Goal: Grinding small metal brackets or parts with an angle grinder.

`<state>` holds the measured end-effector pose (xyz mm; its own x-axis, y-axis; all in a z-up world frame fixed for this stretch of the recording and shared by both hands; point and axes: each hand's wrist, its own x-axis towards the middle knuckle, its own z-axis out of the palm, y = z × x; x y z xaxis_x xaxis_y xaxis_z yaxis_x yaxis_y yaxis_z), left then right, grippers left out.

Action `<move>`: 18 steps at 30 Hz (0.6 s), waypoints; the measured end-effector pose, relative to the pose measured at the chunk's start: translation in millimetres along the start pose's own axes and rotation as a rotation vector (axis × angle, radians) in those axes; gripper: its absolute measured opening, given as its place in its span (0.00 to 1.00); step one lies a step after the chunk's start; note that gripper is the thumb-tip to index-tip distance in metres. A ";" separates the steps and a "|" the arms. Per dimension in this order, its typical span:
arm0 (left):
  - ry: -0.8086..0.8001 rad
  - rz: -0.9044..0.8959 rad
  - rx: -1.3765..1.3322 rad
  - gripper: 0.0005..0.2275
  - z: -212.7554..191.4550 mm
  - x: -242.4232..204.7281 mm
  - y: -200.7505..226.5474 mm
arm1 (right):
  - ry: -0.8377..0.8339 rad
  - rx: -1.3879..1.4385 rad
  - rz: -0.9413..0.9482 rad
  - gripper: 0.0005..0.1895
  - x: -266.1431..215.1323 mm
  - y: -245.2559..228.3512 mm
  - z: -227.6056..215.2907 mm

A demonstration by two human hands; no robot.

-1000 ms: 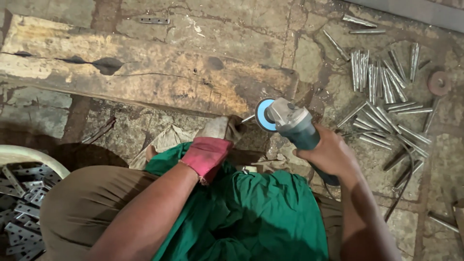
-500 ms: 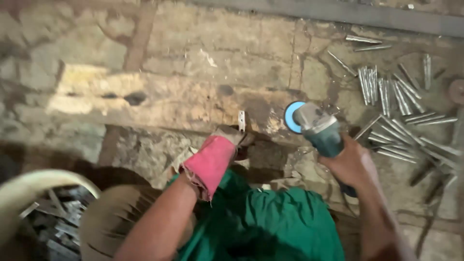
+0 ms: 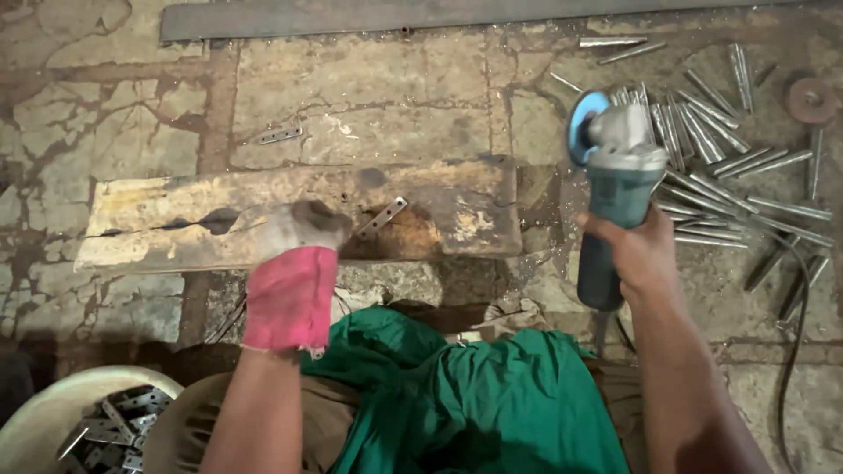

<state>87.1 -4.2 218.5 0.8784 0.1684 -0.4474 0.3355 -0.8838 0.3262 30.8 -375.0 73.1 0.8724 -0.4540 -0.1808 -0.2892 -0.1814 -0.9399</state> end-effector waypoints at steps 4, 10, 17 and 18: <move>0.000 -0.097 0.009 0.17 -1.9 -6.2 -1.8 | 0.056 0.262 0.013 0.22 -3.9 -21.1 -2.9; -0.097 0.165 0.623 0.25 55.0 16.0 -4.3 | 0.083 0.420 -0.017 0.20 -7.8 -27.2 -6.6; 0.603 0.602 0.524 0.32 124.6 37.3 -57.2 | 0.128 0.456 -0.023 0.20 -8.0 -26.2 -11.9; 0.391 0.512 0.636 0.20 123.1 34.0 -55.8 | 0.131 0.473 -0.019 0.20 -6.9 -25.0 -12.5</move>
<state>56.3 -2.9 82.6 0.9605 -0.2775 -0.0210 -0.2770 -0.9464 -0.1661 27.1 -378.2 101.6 0.8098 -0.5663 -0.1533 -0.0368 0.2117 -0.9766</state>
